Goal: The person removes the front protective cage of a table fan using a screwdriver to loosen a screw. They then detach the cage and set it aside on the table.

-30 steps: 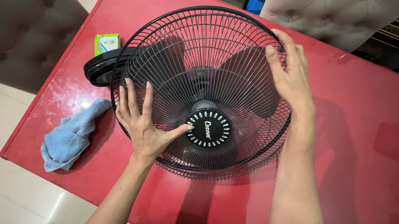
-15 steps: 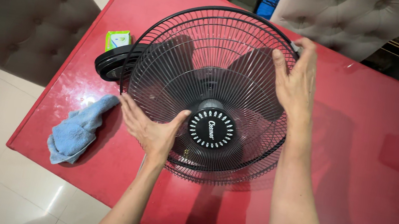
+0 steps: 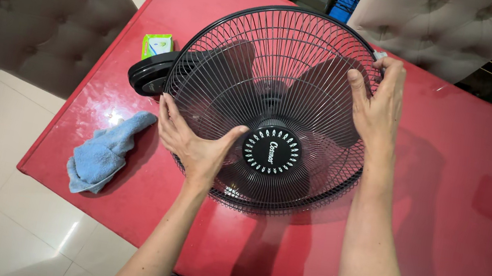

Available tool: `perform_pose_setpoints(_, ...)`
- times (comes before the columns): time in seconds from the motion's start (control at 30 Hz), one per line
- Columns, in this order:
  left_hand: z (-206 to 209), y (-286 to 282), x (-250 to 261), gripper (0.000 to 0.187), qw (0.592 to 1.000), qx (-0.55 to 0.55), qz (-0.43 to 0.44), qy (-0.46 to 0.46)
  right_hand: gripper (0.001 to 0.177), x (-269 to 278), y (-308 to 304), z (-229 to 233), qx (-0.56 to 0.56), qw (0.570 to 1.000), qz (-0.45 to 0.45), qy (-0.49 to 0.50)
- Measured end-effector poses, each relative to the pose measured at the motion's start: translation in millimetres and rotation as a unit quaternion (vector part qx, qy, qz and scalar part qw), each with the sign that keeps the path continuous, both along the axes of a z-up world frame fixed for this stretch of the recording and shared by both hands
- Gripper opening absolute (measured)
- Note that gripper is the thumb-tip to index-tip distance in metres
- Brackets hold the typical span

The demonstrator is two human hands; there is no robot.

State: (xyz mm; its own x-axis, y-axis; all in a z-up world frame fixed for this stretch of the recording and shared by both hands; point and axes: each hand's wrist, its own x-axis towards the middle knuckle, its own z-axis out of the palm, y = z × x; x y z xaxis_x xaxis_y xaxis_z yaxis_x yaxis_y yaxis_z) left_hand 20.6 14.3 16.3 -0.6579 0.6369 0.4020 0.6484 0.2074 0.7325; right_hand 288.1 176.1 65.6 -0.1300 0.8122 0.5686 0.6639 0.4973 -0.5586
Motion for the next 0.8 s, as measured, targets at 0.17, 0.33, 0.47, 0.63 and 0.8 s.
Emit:
perform_pose_setpoints(0.17,-26.1,-15.3,-39.1,0.084,0.987,0.063,-0.108,-0.105,0.059,4.0,0.6,-5.0,0.005,1.0,-0.01,-0.002)
perform_pose_setpoints(0.33,-59.7,-11.1,-79.2,0.052,0.99,0.037,-0.101,-0.088,0.057,5.8,2.4,-8.9,0.016,1.0,-0.014,0.004)
perform_pose_setpoints(0.47,-73.3,-4.7,-86.8,0.061,0.955,0.174,-0.119,-0.208,0.058,1.7,-0.2,-8.0,0.026,1.0,-0.01,-0.003)
perform_pose_setpoints(0.63,-78.3,1.2,-79.4,0.052,0.935,0.149,-0.08,-0.312,0.057,-4.4,-2.0,-6.2,0.035,0.999,-0.022,-0.012)
perform_pose_setpoints(0.8,-63.4,10.8,-66.1,0.05,0.944,0.121,0.032,-0.306,0.058,-9.1,-0.6,-3.3,0.014,0.998,-0.056,-0.008)
